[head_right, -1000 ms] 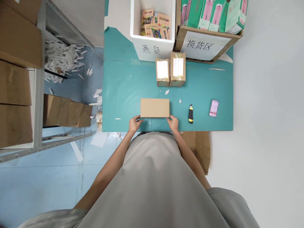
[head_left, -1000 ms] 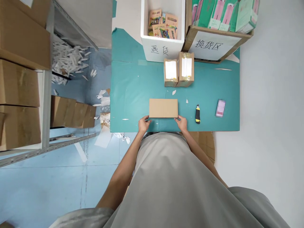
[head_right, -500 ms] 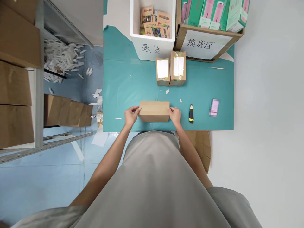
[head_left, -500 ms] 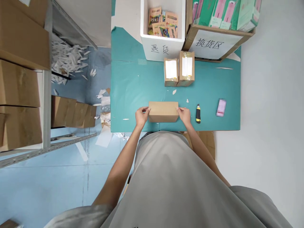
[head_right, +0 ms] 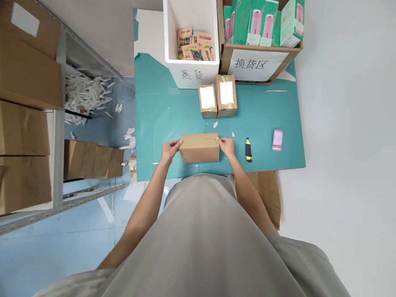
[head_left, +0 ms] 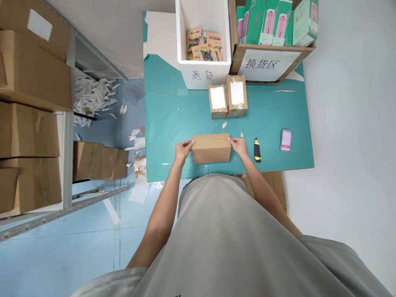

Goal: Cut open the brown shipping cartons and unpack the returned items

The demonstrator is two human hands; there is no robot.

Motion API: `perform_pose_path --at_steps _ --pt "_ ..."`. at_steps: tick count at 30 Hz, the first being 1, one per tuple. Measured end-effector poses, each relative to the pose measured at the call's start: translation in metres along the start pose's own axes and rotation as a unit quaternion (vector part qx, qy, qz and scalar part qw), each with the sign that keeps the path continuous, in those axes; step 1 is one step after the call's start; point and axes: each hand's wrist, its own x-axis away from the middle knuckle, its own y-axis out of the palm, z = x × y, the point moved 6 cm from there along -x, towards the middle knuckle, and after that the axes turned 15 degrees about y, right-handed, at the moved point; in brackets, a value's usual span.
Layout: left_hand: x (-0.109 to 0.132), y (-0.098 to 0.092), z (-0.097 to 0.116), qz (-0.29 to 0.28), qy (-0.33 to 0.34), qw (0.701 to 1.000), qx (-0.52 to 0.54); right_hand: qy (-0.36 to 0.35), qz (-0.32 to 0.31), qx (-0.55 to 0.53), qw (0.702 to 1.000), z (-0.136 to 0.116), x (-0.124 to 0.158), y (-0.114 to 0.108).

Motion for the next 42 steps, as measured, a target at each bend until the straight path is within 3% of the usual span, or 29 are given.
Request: perform_pose_path --at_steps 5,8,16,23,26,29,33,35,39,42 --pt "0.056 -0.013 -0.013 -0.011 -0.053 0.998 0.015 0.022 0.005 -0.039 0.999 0.042 0.049 0.009" --pt "0.072 -0.017 -0.015 -0.011 -0.076 0.997 0.019 0.043 -0.001 -0.061 0.997 0.057 0.065 0.014" --pt "0.041 -0.021 0.005 -0.001 -0.052 0.997 0.055 -0.007 -0.006 -0.113 0.994 0.033 0.056 0.002" --pt "0.030 -0.013 -0.005 -0.049 -0.081 0.993 -0.066 -0.007 -0.048 -0.050 0.998 0.030 0.039 0.011" --pt "0.003 -0.007 0.005 -0.042 -0.061 0.990 -0.121 -0.001 -0.053 -0.052 0.997 0.028 0.015 0.004" --pt "-0.044 0.018 0.029 -0.041 -0.012 0.987 -0.156 0.018 -0.003 -0.065 0.998 0.008 -0.028 -0.017" --pt "-0.112 0.081 0.064 -0.074 -0.003 0.995 -0.070 0.049 0.042 -0.078 0.995 -0.042 -0.090 -0.039" --pt "-0.137 0.108 0.079 -0.082 0.001 0.996 -0.046 0.062 0.029 -0.099 0.993 -0.065 -0.113 -0.040" --pt "-0.158 0.137 0.090 -0.096 0.015 0.995 -0.013 0.082 -0.032 -0.133 0.987 -0.082 -0.132 -0.028" --pt "-0.151 0.146 0.085 -0.103 0.022 0.994 0.002 0.065 -0.006 -0.128 0.990 -0.072 -0.132 -0.030"
